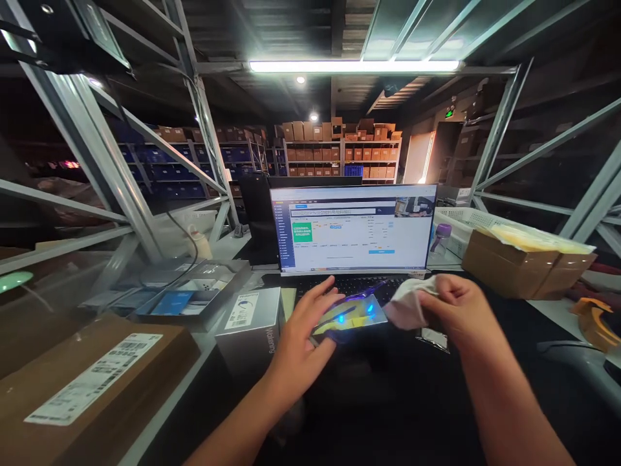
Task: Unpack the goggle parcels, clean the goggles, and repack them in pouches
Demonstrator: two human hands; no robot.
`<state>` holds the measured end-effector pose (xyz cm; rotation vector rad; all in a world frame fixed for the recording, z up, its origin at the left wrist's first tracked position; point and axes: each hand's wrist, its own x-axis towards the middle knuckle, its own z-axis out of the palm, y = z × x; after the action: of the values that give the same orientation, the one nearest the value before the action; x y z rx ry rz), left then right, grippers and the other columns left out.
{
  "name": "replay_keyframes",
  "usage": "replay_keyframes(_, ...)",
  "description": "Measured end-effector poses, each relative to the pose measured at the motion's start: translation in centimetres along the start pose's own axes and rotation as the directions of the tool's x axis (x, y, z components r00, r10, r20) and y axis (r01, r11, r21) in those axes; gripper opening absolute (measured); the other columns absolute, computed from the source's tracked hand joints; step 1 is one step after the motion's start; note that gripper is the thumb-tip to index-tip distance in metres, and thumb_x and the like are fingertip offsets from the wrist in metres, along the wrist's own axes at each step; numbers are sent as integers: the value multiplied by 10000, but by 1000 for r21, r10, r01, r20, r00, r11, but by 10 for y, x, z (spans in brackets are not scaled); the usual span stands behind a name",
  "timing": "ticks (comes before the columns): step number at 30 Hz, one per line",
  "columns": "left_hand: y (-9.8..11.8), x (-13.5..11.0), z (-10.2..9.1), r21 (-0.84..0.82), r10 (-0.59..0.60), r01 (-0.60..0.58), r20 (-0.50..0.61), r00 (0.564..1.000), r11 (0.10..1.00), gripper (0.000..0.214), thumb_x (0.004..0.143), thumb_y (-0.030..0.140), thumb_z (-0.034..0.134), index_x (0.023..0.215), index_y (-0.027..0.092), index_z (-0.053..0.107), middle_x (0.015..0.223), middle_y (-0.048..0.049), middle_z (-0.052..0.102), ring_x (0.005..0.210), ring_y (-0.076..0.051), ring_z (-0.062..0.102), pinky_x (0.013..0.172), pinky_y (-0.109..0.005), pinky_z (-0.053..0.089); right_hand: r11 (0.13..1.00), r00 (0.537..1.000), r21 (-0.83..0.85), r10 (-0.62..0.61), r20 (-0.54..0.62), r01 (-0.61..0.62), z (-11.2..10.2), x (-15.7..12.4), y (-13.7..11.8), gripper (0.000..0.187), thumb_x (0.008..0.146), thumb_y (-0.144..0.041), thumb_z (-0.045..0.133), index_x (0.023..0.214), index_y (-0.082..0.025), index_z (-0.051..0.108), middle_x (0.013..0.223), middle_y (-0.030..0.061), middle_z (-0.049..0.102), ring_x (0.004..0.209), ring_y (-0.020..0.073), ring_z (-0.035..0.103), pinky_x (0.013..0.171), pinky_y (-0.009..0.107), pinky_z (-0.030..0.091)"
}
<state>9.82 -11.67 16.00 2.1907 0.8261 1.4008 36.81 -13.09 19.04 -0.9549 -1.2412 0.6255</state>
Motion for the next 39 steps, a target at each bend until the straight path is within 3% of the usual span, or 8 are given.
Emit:
replay_keyframes(3, 0, 3, -9, -49, -3, 6, 53, 999, 999, 559, 838, 68, 558, 1333, 322, 611, 1575, -61, 415, 1399, -282, 489, 1143, -476, 451, 978, 987, -172, -135, -91, 118, -30, 0, -8, 572, 682, -336, 852, 511, -222, 318, 503, -60, 298, 478, 84, 279, 458, 244, 223)
replay_keyframes(6, 4, 6, -16, -90, -29, 43, 145, 989, 995, 460, 895, 168, 613, 1318, 348, 620, 1581, -42, 405, 1418, -289, 465, 1158, -473, 434, 934, 973, -310, -212, -85, 177, -42, -5, -16, 537, 745, -345, 813, 545, -221, 330, 527, -48, 339, 502, 98, 336, 475, 243, 266)
replay_keyframes(10, 9, 7, -20, -99, -54, 82, 253, 966, 992, 424, 932, 259, 627, 1330, 403, 602, 1594, -3, 378, 1442, -280, 428, 1183, -467, 404, 924, 978, -322, -209, 29, 207, -37, -11, -22, 538, 790, -367, 784, 572, -218, 316, 531, -56, 363, 484, 89, 338, 454, 227, 283)
replay_keyframes(17, 7, 4, -18, -96, -30, 61, 300, 954, 994, 533, 907, 150, 583, 1360, 430, 574, 1602, 18, 354, 1462, -272, 397, 1212, -476, 358, 946, 942, -239, -142, 304, 220, -34, -17, -27, 389, 792, -322, 818, 693, -212, 459, 634, -39, 543, 569, 104, 474, 510, 208, 369)
replay_keyframes(25, 7, 7, -19, -69, 1, 18, 264, 964, 997, 495, 920, 169, 571, 1347, 420, 581, 1594, 13, 368, 1449, -263, 422, 1193, -447, 393, 955, 948, -224, -125, 292, 195, -31, -27, -32, 321, 833, -277, 791, 735, -220, 490, 661, -36, 572, 600, 110, 524, 548, 212, 416)
replay_keyframes(33, 3, 6, -17, -24, 56, -52, 198, 979, 998, 514, 914, 139, 573, 1360, 395, 570, 1589, -2, 381, 1420, -246, 462, 1184, -415, 408, 985, 907, -166, 103, 409, -37, -13, -25, -23, 391, 819, -298, 805, 658, -186, 466, 636, -32, 537, 598, 87, 447, 531, 189, 352)
replay_keyframes(36, 0, 3, -14, -7, 76, -76, 179, 981, 997, 565, 887, 97, 566, 1372, 386, 559, 1591, -9, 383, 1410, -249, 475, 1176, -422, 419, 985, 875, 10, 148, 461, -172, 12, -23, -14, 418, 795, -322, 826, 664, -182, 454, 632, -38, 520, 589, 78, 439, 537, 182, 346)
replay_keyframes(39, -2, 1, -11, 20, 83, -87, 170, 982, 996, 608, 863, 73, 554, 1387, 381, 543, 1582, -13, 406, 1393, -246, 496, 1166, -428, 432, 908, 840, 251, 169, 515, -337, 33, -24, -9, 480, 734, -327, 871, 669, -189, 416, 618, -48, 506, 558, 70, 430, 535, 182, 353)
